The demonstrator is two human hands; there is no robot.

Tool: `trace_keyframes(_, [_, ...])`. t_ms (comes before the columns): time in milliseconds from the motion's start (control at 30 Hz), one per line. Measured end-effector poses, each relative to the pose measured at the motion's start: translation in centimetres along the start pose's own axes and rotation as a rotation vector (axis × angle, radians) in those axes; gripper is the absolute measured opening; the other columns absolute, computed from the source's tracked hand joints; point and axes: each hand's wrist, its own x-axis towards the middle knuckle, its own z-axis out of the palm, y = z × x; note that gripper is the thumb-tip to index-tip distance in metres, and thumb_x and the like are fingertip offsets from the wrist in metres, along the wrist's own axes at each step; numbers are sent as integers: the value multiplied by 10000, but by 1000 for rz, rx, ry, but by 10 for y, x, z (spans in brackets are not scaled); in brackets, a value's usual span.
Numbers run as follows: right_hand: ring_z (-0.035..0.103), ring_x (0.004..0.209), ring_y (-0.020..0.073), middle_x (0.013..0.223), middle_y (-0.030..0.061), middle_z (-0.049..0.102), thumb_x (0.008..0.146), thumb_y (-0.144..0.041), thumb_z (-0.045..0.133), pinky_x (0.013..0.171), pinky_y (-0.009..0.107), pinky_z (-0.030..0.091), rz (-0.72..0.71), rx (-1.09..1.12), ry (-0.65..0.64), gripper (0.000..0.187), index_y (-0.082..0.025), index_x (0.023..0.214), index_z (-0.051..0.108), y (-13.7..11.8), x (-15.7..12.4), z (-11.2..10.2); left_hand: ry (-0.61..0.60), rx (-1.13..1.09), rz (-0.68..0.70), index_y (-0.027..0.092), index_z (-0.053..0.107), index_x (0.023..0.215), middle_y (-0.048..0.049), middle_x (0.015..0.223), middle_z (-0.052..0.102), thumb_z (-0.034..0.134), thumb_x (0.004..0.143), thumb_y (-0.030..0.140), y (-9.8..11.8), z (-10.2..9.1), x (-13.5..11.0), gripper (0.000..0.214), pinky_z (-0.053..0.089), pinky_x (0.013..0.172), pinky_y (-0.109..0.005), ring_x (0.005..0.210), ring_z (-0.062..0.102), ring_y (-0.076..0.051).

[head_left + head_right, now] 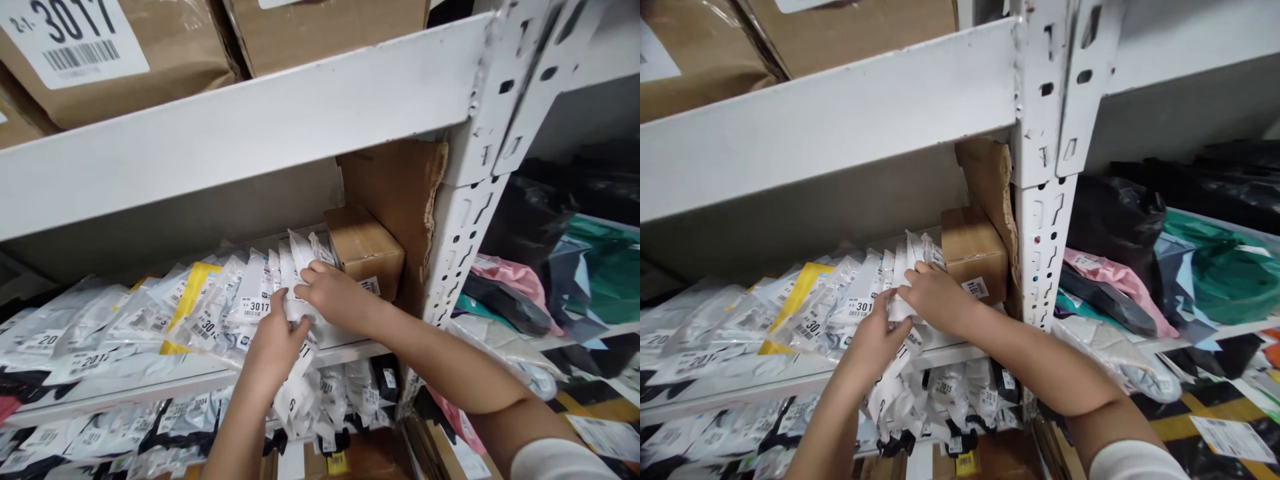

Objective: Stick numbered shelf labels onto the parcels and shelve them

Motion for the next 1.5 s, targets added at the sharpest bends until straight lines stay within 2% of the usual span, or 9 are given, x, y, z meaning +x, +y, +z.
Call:
trace_keyframes(167, [506, 923, 252, 842, 87, 624, 857, -161, 565, 1026, 492, 259, -23, -38, 52, 152, -139, 990, 636, -2, 4, -9, -76, -200, 30, 113, 396, 1324, 55, 569, 526, 506, 828, 301, -6, 4, -2, 542, 328, 482, -215, 496, 504, -139])
trace_keyframes(300, [562, 892, 257, 879, 103, 635, 826, -190, 630, 959, 479, 329, -9, -37, -14, 119, -126, 915, 676, 5, 11, -16, -230, -295, 74, 208, 423, 1349, 58, 613, 519, 510, 835, 319, -6, 2, 3, 533, 323, 461, -193, 474, 451, -105])
trace_keyframes(467, [595, 854, 240, 832, 62, 655, 813, -152, 623, 1052, 486, 243, 0, -162, -38, 64, -140, 840, 679, 13, 10, -19, -121, -72, 15, 172, 317, 1431, -40, 766, 663, 575, 806, 493, 0, -4, 4, 749, 410, 569, -252, 631, 615, -204])
trace_keyframes(600, [585, 813, 202, 774, 15, 646, 875, -98, 490, 1049, 463, 251, 53, -82, 13, 215, -179, 984, 656, 16, 6, -24, -28, 128, 83, 160, 116, 1510, -47, 698, 665, 544, 823, 540, 14, -6, 1, 894, 398, 576, -266, 631, 641, -246])
trace_keyframes(667, [566, 835, 212, 787, 40, 636, 873, -98, 487, 1025, 459, 280, 64, -68, -4, 220, -162, 950, 683, 18, 5, -26, -57, 237, 101, 179, 216, 1494, -55, 669, 659, 513, 843, 536, 21, -6, 4, 800, 371, 550, -263, 605, 637, -251])
trace_keyframes(767, [517, 934, 256, 874, 102, 628, 837, -117, 543, 924, 439, 347, 70, -106, -39, 199, -145, 745, 718, 21, 4, -25, -114, 411, 76, 218, 428, 1408, -106, 711, 677, 404, 907, 492, 25, -4, 12, 572, 352, 561, -275, 697, 659, -292])
trace_keyframes(833, [502, 952, 275, 899, 122, 632, 804, -108, 568, 850, 423, 364, 87, -100, -37, 182, -136, 707, 719, 22, 3, -24, -159, 480, 63, 235, 436, 1410, -134, 776, 693, 367, 926, 465, 21, -1, 16, 540, 358, 586, -286, 790, 666, -318])
trace_keyframes(1133, [561, 799, 229, 793, 95, 670, 732, -95, 601, 801, 362, 376, 153, -180, -94, 91, -134, 719, 682, 24, 0, -26, -185, 489, -24, 203, 317, 1468, -121, 842, 718, 388, 917, 447, 13, 10, 8, 608, 365, 596, -291, 788, 668, -286])
trace_keyframes(1500, [578, 779, 237, 777, 81, 672, 713, -91, 604, 808, 370, 388, 139, -168, -79, 94, -148, 706, 678, 25, 1, -26, -184, 471, -29, 215, 331, 1461, -113, 799, 713, 379, 913, 448, 6, 8, 5, 598, 367, 612, -311, 802, 663, -312])
